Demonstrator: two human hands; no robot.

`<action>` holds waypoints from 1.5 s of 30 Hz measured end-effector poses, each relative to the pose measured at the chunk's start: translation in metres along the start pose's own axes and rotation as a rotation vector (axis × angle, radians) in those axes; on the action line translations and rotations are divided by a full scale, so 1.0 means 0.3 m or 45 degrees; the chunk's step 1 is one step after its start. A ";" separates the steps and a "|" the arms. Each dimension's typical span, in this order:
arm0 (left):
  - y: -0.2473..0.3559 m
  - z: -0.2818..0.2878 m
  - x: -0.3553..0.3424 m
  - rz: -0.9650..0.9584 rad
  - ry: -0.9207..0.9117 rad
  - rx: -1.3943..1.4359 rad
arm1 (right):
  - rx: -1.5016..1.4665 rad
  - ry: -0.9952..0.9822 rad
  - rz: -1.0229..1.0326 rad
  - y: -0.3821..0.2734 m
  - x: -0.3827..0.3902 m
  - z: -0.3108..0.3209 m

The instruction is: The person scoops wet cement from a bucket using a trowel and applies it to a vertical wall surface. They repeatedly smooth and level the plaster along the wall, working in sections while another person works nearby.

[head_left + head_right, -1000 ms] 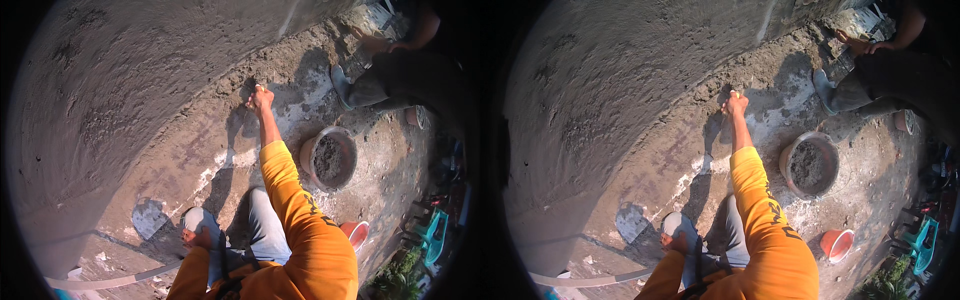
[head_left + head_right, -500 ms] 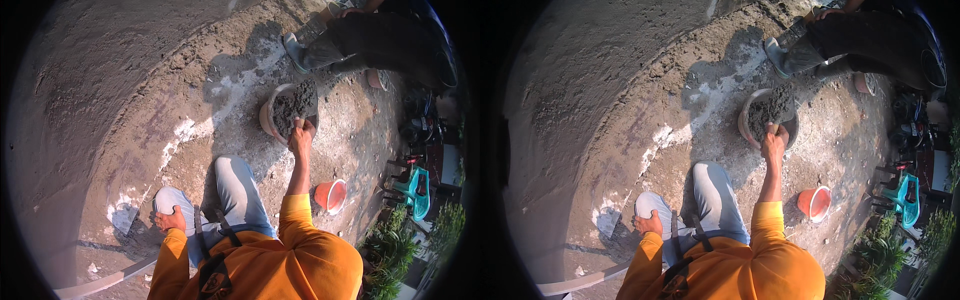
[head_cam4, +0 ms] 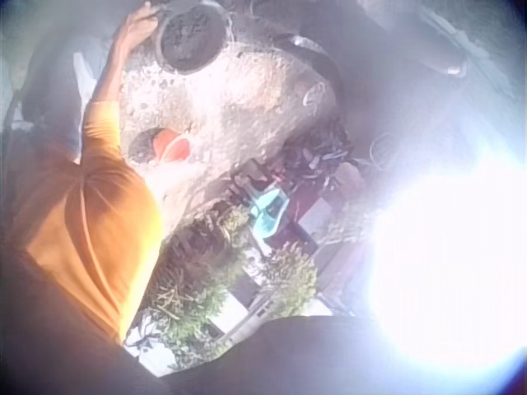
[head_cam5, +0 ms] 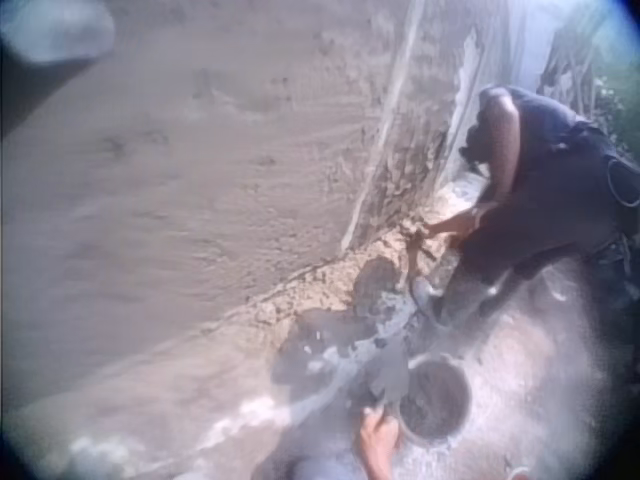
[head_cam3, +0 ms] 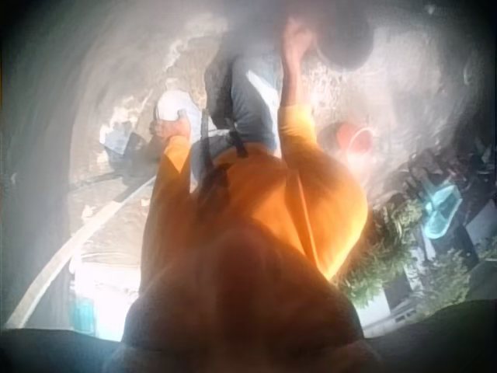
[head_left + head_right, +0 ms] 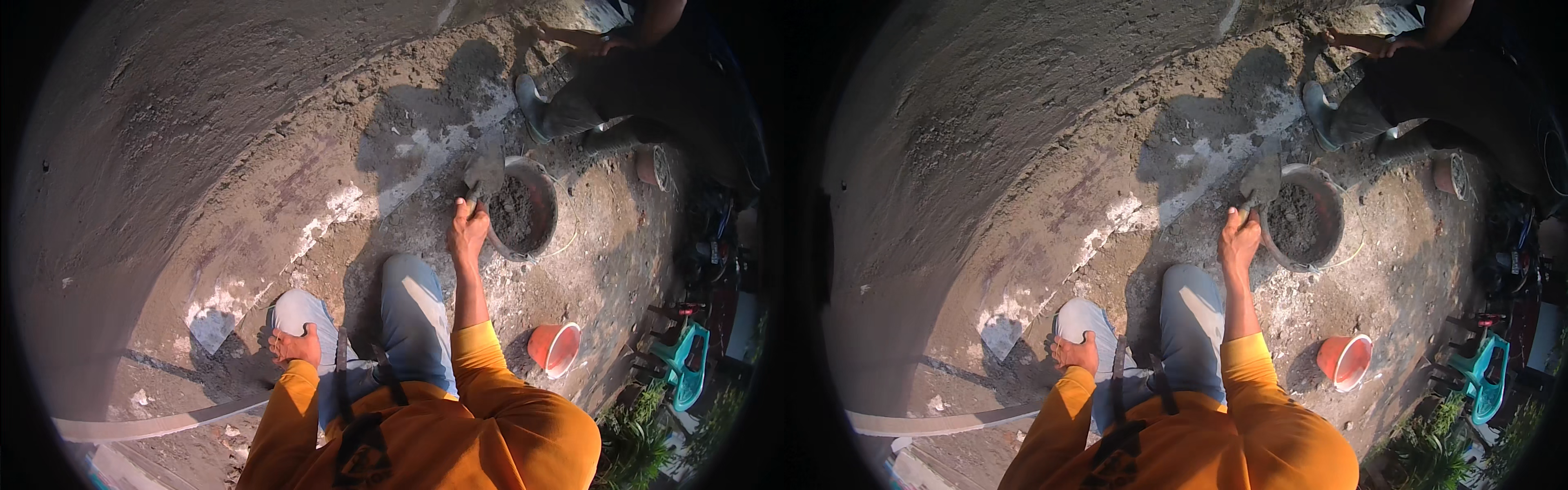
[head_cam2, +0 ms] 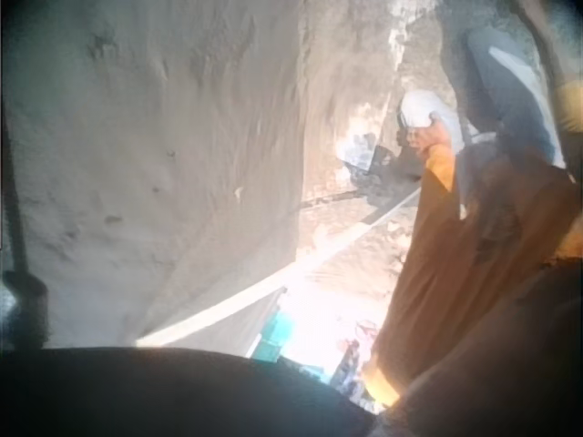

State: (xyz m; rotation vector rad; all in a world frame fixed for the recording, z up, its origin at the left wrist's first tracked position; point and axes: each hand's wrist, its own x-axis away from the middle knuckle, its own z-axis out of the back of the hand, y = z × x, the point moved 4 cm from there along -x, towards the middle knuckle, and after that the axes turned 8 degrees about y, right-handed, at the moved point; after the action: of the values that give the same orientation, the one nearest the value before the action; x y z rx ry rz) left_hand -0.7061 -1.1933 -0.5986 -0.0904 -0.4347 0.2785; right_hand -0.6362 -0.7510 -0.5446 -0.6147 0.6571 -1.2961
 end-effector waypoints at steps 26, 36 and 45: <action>0.037 -0.034 -0.097 0.013 -0.108 -0.009 | -0.371 -0.091 -0.819 -0.272 -0.428 -1.543; 0.000 -0.012 -0.066 0.086 -0.017 0.071 | -1.214 -0.534 -0.855 -0.250 -0.354 -1.234; 0.003 0.011 -0.027 0.069 -0.063 0.106 | -1.142 -0.470 -0.766 -0.265 -0.321 -0.610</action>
State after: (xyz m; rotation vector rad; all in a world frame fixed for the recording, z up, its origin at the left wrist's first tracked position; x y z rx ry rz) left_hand -0.7146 -1.1947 -0.5989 -0.0136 -0.4696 0.3523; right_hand -0.8378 -0.6779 -0.6003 -1.8495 0.7580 -1.3331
